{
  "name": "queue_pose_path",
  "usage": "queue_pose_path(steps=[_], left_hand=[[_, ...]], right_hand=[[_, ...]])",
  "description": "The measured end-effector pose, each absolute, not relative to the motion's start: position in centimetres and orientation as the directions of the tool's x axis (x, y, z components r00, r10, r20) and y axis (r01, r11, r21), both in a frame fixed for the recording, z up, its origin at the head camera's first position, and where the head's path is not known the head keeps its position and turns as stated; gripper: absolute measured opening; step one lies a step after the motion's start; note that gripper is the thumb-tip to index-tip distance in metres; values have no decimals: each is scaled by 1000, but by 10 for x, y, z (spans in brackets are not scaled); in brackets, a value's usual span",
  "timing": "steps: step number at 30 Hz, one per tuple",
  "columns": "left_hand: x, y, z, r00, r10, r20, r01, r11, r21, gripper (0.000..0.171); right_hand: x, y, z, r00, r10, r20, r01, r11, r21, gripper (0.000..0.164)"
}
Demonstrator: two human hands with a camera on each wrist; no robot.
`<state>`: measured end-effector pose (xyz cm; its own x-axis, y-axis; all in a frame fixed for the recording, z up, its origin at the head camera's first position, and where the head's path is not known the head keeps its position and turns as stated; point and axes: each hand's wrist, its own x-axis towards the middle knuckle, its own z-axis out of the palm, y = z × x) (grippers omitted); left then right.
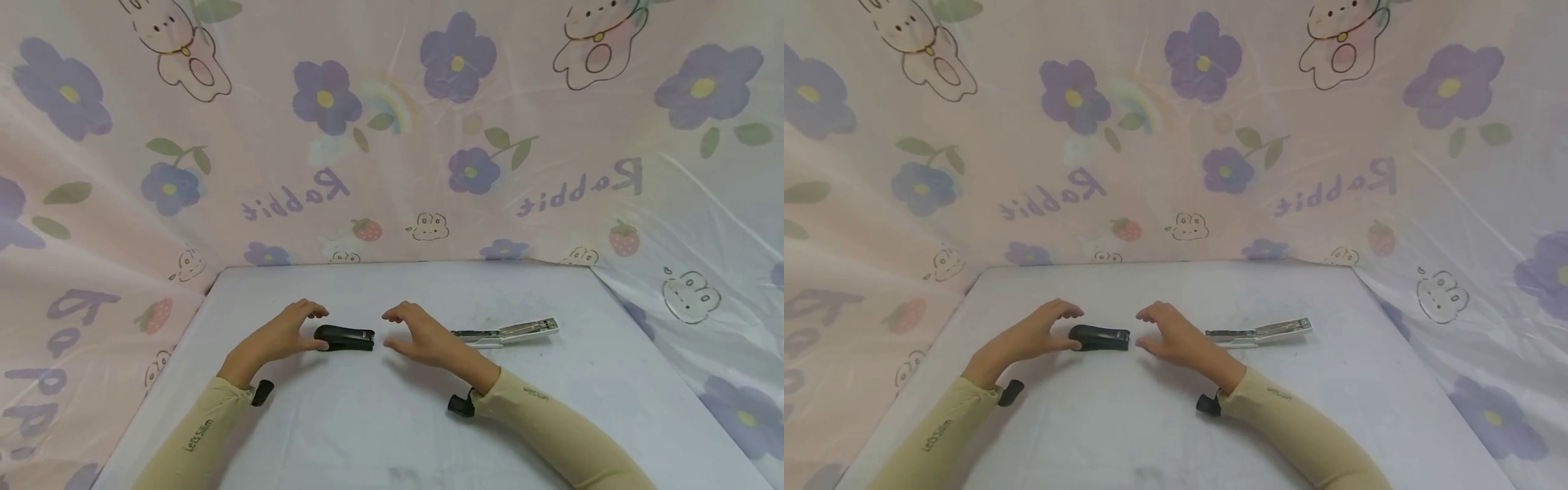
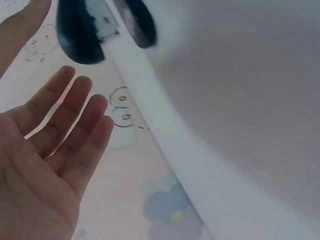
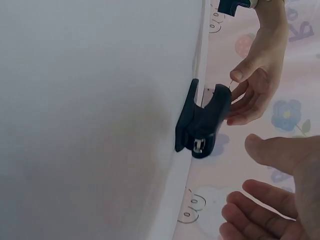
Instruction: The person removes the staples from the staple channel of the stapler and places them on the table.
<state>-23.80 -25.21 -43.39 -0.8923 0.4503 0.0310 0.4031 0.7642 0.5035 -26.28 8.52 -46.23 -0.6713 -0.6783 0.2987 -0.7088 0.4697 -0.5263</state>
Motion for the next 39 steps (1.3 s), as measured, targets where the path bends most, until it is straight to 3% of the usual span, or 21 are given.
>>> queue_pose_path(steps=[17,39], left_hand=[[-249,-263,-444,-892,447,-75,348,781,518,61],[-262,-253,-449,-893,426,-146,341,852,397,41]], right_hand=[[-269,47,-465,-670,-696,257,-699,477,-533,50],[-274,-6,-476,-662,-720,210,-653,417,-632,47]])
